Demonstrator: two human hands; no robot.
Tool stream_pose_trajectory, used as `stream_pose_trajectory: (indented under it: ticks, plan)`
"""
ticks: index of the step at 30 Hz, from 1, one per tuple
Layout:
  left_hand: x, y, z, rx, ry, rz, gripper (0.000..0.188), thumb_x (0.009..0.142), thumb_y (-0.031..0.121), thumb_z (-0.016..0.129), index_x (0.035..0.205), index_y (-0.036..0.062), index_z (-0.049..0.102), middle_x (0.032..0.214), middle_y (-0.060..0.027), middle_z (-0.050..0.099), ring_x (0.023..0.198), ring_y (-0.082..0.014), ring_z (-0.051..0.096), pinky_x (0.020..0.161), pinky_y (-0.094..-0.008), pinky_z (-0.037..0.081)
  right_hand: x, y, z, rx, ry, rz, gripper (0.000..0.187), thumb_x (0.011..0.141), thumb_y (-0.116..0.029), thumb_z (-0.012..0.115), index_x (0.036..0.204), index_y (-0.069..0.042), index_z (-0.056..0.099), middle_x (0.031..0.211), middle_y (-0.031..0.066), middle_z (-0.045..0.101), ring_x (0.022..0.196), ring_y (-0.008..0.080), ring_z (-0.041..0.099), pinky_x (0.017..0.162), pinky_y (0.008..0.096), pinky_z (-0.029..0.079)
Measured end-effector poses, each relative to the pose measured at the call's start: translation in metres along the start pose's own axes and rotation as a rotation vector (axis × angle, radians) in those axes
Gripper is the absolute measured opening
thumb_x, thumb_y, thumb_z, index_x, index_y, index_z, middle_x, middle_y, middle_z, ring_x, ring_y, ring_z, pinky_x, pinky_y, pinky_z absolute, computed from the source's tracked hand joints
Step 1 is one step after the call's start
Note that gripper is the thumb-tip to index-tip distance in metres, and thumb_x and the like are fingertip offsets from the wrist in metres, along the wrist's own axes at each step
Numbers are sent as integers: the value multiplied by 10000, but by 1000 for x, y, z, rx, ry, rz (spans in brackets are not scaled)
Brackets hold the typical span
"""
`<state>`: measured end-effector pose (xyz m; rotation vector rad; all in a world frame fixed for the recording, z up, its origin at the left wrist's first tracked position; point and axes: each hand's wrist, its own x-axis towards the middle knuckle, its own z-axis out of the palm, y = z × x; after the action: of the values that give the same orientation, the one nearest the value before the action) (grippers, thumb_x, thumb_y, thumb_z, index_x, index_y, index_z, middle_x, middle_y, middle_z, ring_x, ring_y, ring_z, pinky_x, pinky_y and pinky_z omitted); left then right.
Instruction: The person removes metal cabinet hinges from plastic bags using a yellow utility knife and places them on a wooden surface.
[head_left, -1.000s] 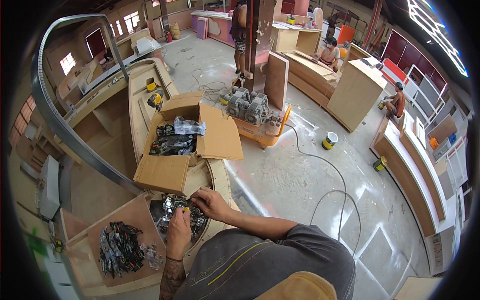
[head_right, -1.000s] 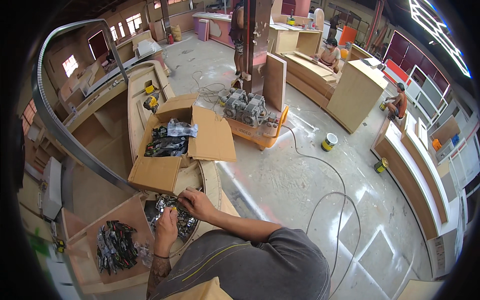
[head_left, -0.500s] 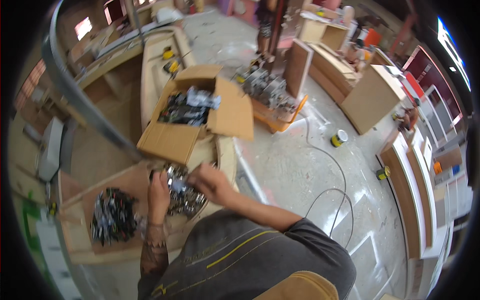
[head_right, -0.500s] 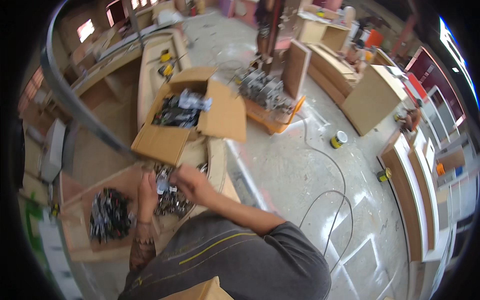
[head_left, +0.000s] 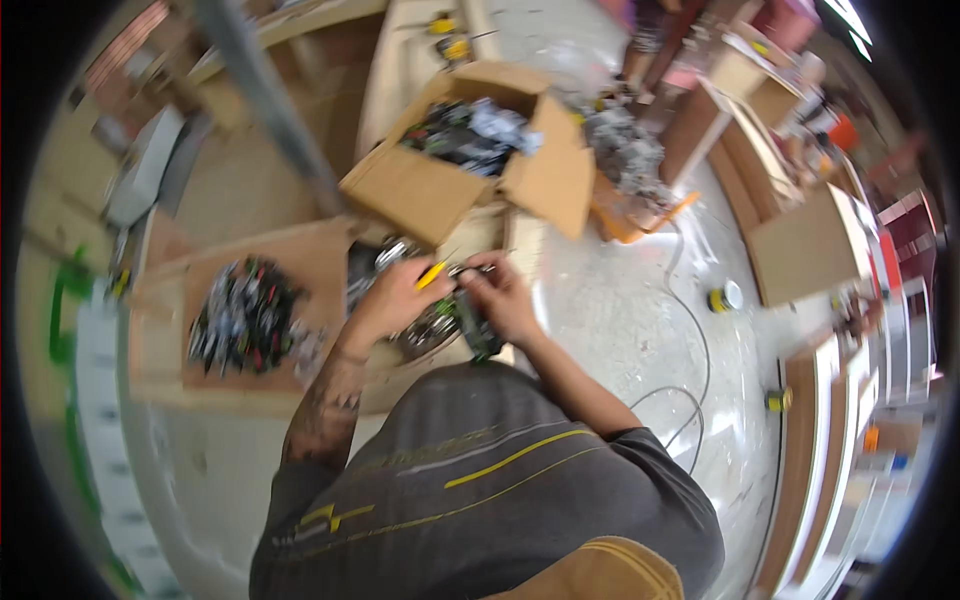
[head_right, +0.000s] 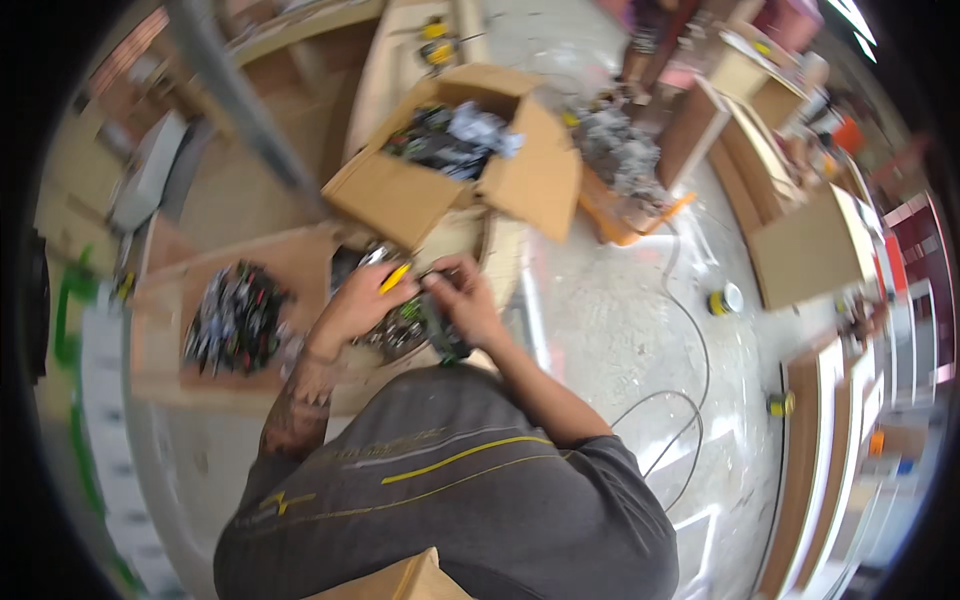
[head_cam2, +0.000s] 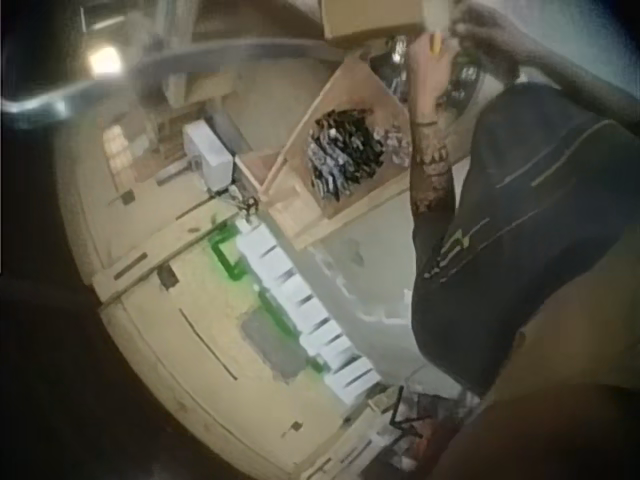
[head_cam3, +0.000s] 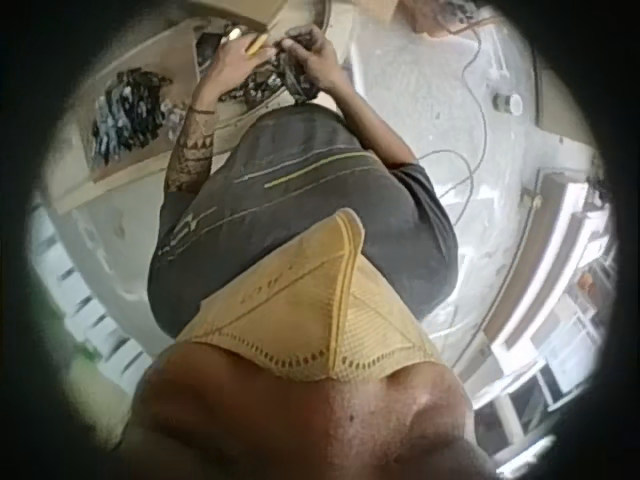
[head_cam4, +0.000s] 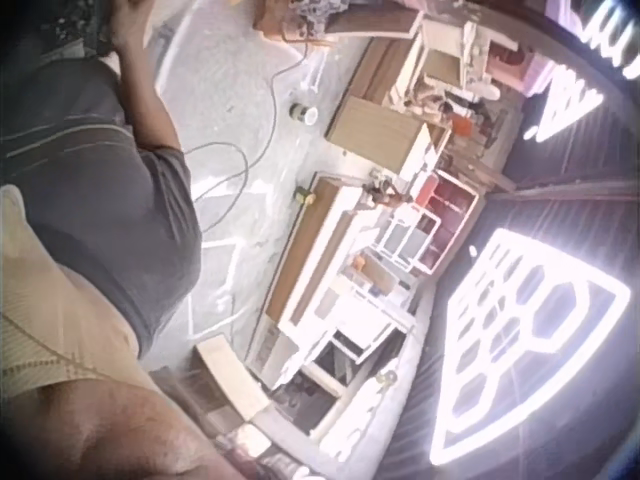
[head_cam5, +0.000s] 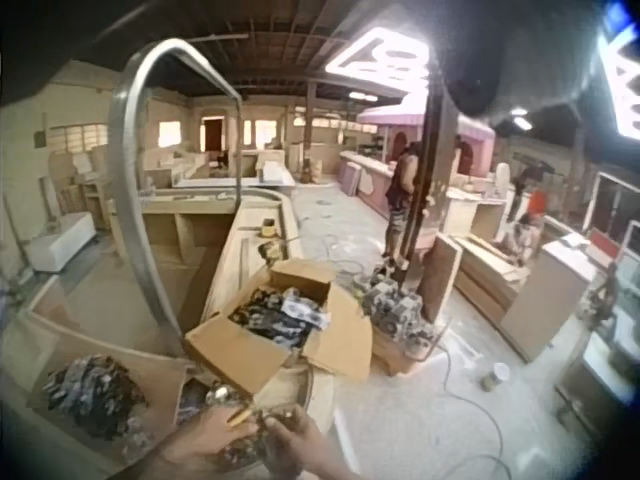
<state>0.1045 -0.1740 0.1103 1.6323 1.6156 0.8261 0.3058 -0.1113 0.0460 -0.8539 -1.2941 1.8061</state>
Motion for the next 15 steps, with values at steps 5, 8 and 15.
stream_pose_trajectory:
  ticks: [5,8,15]
  plan:
    - [-12,-22,14,-190,4,-234,235,1011,260,696,1020,26,680,754,-6,591,630,-90,530,572,-299,439,15,47,-4,25,-44,43,242,1042,-252,707,1137,-44,626,863,4,634,712,70,545,614,258,449]
    - [-14,-33,29,-559,65,-353,212,1034,252,690,1046,42,668,734,28,554,543,-47,461,486,-248,381,9,58,-4,-161,-41,49,472,1035,-448,693,1207,-16,614,878,6,629,783,98,570,675,280,477]
    - [-11,-20,51,-601,93,-401,216,1040,274,696,1028,70,625,739,11,589,515,-32,450,445,-218,360,4,60,-3,-341,14,74,600,1034,-534,643,1174,32,501,997,213,641,902,277,640,804,410,519]
